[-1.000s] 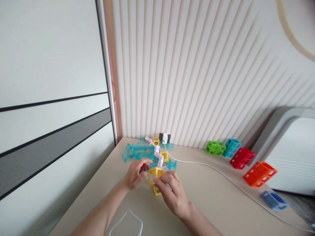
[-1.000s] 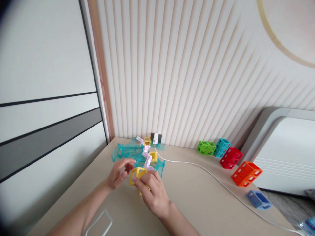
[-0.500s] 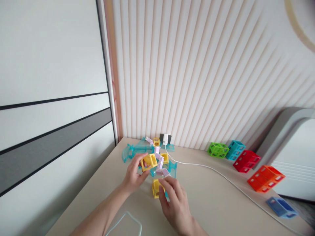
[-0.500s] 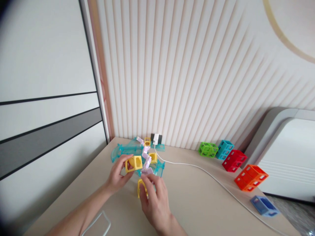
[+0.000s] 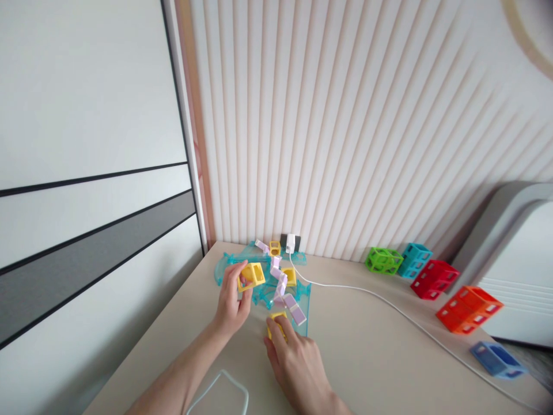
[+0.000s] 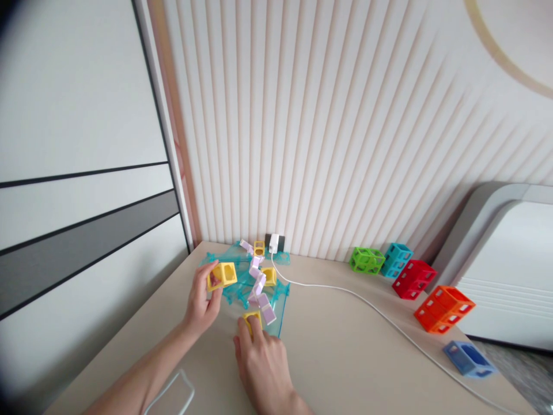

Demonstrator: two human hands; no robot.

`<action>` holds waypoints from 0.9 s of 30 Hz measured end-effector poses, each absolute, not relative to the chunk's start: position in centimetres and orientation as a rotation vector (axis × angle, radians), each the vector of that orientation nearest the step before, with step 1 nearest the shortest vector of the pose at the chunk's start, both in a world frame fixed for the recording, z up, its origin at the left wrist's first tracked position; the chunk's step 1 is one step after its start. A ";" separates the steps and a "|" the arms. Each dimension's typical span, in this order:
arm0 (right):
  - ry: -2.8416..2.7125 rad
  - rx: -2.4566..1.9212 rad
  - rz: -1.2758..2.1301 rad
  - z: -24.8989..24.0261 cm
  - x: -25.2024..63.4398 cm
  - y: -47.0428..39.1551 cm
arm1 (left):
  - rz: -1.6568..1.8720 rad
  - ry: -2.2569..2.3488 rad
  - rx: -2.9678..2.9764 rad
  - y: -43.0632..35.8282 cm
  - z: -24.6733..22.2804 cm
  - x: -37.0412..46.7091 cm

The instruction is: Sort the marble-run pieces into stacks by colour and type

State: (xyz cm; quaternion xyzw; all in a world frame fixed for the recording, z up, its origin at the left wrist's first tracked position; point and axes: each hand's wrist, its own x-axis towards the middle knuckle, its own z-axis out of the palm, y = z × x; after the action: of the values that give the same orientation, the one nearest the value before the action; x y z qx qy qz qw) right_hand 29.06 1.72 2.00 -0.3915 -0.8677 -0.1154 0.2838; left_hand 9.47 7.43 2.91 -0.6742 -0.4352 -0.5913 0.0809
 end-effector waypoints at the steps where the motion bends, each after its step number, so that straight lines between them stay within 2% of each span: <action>1: -2.332 -1.068 -0.314 1.9 29.1 1.8 | -1.771 -1.297 -2.026 7.4 2.8 9.5; 18: -2.417 -1.051 -0.136 1.4 29.2 2.2 | -1.867 -1.306 -2.110 7.0 1.0 10.1; 24: -2.285 -0.817 -0.007 3.3 30.1 2.1 | -2.360 -1.555 -1.670 6.8 0.7 10.9; 27: -2.153 -0.698 0.041 3.7 30.8 2.2 | -2.499 -1.554 -1.548 6.9 0.7 11.2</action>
State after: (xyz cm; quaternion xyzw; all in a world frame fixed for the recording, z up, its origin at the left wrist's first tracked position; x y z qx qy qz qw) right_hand 30.80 2.15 3.69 -0.2792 -0.8610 0.0164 0.4248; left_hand 11.21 6.86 0.70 -0.4636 -0.4654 -0.7484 -0.0914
